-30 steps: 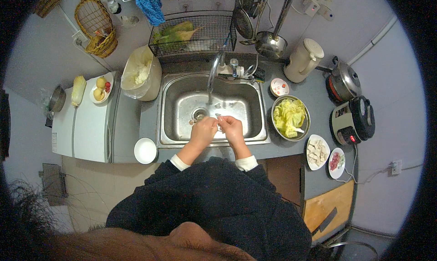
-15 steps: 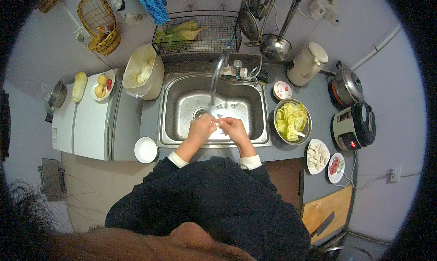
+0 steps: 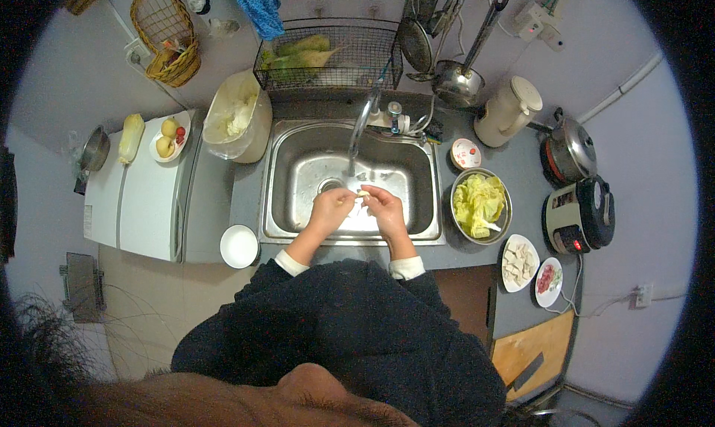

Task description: The person peels garlic cloves by hand under running water at the sink, then moves to a cutting board and uses a cleaver to chop the garlic into small pieces. The chopped garlic remains on the board at the end of the clip.

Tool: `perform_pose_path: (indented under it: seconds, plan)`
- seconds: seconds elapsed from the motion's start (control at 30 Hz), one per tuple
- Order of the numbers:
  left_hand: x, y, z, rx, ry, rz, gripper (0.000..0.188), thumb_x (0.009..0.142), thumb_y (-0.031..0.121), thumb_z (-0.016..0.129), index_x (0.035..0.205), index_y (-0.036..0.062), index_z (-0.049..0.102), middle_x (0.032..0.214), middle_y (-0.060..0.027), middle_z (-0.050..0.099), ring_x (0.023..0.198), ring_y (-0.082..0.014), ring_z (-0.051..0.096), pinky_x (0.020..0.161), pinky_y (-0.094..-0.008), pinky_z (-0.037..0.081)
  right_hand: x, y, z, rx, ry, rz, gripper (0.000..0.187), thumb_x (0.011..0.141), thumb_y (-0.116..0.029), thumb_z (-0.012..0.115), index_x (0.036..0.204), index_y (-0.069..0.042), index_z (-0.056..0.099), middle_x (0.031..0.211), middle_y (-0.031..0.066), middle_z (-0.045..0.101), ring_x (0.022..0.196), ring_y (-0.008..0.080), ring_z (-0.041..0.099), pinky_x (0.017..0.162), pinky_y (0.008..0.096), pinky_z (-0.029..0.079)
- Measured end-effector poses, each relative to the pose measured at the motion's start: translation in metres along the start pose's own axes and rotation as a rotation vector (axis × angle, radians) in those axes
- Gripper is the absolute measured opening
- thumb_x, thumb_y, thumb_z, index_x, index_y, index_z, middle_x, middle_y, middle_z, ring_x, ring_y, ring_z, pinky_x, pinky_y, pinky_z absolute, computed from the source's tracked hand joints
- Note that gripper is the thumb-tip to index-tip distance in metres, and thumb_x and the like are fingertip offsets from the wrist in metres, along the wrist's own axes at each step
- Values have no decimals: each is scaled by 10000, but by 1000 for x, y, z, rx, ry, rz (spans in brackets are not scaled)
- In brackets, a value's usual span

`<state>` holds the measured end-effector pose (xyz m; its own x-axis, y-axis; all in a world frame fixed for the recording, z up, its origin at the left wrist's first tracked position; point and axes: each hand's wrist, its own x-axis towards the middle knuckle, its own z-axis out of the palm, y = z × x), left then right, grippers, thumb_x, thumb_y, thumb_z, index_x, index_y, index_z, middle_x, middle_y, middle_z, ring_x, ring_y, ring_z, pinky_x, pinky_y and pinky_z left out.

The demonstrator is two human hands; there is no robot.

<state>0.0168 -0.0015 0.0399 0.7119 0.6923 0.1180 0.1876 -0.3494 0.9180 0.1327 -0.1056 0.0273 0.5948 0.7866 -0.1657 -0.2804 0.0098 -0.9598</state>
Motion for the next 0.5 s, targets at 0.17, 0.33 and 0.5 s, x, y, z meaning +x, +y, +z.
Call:
perform_pose_path:
  seconds: [0.17,0.33,0.5]
  plan:
    - [1,2,0,-11,4,-7,158,762,168,621,833,33,662,764,-141,647,705,-236,643,623,-318,488,0,-1,7,-80,49,-51,220,790,-56,644,999,14,643,858,43,644,686,67,547,598,193,439]
    - [1,3,-1,112,77,154,142,723,167,640,766,33,653,706,-150,618,640,-294,607,579,-355,473,1,-3,10,-209,34,-151,188,779,-62,654,953,10,663,875,43,634,707,78,543,628,210,444]
    - [1,6,-2,132,78,149,141,693,163,652,680,27,616,659,-145,592,619,-303,589,563,-376,460,0,-4,9,-260,-54,-198,186,778,-63,656,947,13,663,877,56,626,748,94,555,691,224,458]
